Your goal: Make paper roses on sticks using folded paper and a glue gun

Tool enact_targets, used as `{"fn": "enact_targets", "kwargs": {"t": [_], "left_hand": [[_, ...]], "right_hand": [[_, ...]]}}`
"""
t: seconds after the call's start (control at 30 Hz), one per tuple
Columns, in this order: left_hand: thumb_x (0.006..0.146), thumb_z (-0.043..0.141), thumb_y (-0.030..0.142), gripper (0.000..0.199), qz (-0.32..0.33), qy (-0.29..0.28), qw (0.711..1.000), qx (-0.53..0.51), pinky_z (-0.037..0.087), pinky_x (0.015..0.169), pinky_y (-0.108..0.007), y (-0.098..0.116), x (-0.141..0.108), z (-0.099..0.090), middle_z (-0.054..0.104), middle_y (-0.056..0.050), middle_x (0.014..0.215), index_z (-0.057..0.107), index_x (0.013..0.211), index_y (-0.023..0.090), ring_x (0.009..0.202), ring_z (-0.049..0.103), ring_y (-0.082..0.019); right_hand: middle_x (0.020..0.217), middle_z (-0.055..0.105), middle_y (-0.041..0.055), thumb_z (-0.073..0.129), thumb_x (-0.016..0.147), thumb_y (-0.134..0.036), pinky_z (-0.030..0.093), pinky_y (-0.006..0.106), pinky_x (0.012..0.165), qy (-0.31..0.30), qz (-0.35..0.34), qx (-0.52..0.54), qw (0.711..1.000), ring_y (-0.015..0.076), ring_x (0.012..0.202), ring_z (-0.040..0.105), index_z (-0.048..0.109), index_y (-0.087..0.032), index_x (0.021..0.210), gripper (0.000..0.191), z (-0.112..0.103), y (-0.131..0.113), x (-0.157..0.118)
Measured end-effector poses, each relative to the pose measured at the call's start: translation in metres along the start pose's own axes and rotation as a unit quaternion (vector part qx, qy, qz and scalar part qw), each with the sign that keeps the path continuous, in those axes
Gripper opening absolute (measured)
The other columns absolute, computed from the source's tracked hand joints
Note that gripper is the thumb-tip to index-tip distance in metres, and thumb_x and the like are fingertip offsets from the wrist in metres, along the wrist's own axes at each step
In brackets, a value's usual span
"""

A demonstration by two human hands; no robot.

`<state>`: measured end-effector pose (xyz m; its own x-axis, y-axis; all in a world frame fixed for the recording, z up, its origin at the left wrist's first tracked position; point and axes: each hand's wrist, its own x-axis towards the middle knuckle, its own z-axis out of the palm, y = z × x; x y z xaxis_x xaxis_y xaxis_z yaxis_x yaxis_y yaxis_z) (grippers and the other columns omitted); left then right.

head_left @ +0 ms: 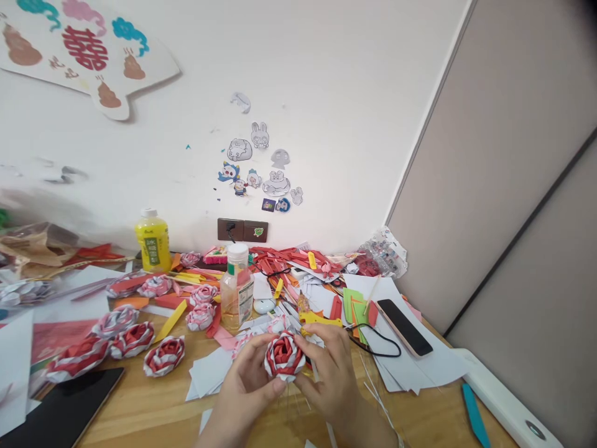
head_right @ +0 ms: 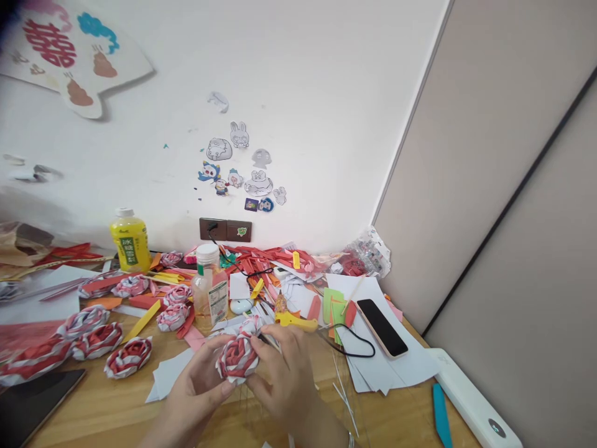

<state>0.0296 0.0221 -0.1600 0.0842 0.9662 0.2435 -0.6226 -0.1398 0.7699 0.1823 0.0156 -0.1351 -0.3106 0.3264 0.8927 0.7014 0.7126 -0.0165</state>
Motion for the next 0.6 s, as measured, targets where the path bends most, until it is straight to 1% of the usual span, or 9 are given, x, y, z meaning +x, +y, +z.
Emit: {"fn": "enact_targets", "kwargs": {"t": [0.07, 0.13, 0.23, 0.3, 0.4, 0.5, 0.6], "left_hand": [[0.050, 0.086, 0.024, 0.043, -0.013, 0.013, 1.000, 0.000, 0.052, 0.071, -0.027, 0.005, -0.002, 0.005, 0.072, -0.004, 0.090, 0.070, 0.090, 0.026, 0.084, 0.066, -0.021], [0.048, 0.087, 0.025, 0.044, -0.028, 0.025, 0.999, 0.009, 0.052, 0.071, -0.028, 0.012, -0.005, 0.011, 0.072, -0.004, 0.090, 0.070, 0.089, 0.025, 0.084, 0.066, -0.022], [0.045, 0.088, 0.026, 0.045, -0.048, 0.017, 0.998, 0.037, 0.053, 0.073, -0.032, 0.022, -0.011, 0.018, 0.072, -0.006, 0.090, 0.072, 0.088, 0.024, 0.087, 0.065, -0.025], [0.044, 0.088, 0.029, 0.046, -0.062, 0.007, 0.997, 0.048, 0.052, 0.078, -0.034, 0.024, -0.015, 0.020, 0.072, -0.007, 0.092, 0.073, 0.087, 0.024, 0.093, 0.064, -0.028], [0.041, 0.089, 0.032, 0.048, -0.079, 0.006, 0.996, 0.049, 0.049, 0.086, -0.037, 0.024, -0.017, 0.020, 0.072, -0.008, 0.095, 0.075, 0.087, 0.025, 0.101, 0.062, -0.030], [0.039, 0.089, 0.032, 0.049, -0.084, 0.008, 0.995, 0.048, 0.048, 0.089, -0.040, 0.024, -0.016, 0.019, 0.072, -0.008, 0.099, 0.075, 0.086, 0.026, 0.105, 0.060, -0.032], [0.039, 0.090, 0.031, 0.050, -0.084, 0.010, 0.995, 0.051, 0.048, 0.090, -0.041, 0.025, -0.016, 0.018, 0.072, -0.009, 0.101, 0.076, 0.086, 0.026, 0.104, 0.061, -0.033]], "right_hand": [[0.103, 0.057, 0.0105, 0.047, 0.086, -0.017, 0.044, 0.038, 0.079, 0.012, 0.001, 0.010, 1.000, 0.0232, 0.092, 0.053, 0.055, -0.016, 0.110, 0.026, -0.001, 0.000, 0.001], [0.105, 0.056, 0.0107, 0.047, 0.085, -0.018, 0.044, 0.038, 0.080, 0.008, 0.008, 0.020, 1.000, 0.0237, 0.094, 0.052, 0.053, -0.016, 0.113, 0.029, -0.002, -0.001, 0.002], [0.114, 0.051, 0.0120, 0.048, 0.088, -0.027, 0.043, 0.040, 0.084, -0.032, 0.008, 0.037, 0.999, 0.0253, 0.102, 0.049, 0.050, -0.017, 0.119, 0.033, -0.005, 0.000, 0.003], [0.117, 0.049, 0.0116, 0.046, 0.090, -0.036, 0.043, 0.040, 0.085, -0.048, 0.003, 0.057, 0.997, 0.0250, 0.103, 0.048, 0.051, -0.018, 0.117, 0.033, -0.006, 0.001, 0.003], [0.114, 0.050, 0.0109, 0.045, 0.092, -0.042, 0.044, 0.039, 0.084, -0.033, 0.008, 0.082, 0.996, 0.0242, 0.102, 0.049, 0.052, -0.018, 0.114, 0.033, -0.007, 0.002, 0.003], [0.111, 0.052, 0.0113, 0.047, 0.091, -0.041, 0.045, 0.040, 0.082, -0.020, 0.007, 0.078, 0.997, 0.0245, 0.100, 0.052, 0.050, -0.018, 0.116, 0.034, -0.006, 0.003, 0.003], [0.111, 0.053, 0.0115, 0.046, 0.092, -0.039, 0.046, 0.039, 0.081, 0.009, -0.017, 0.059, 0.998, 0.0242, 0.099, 0.053, 0.046, -0.019, 0.121, 0.035, -0.006, 0.001, 0.004]]}}
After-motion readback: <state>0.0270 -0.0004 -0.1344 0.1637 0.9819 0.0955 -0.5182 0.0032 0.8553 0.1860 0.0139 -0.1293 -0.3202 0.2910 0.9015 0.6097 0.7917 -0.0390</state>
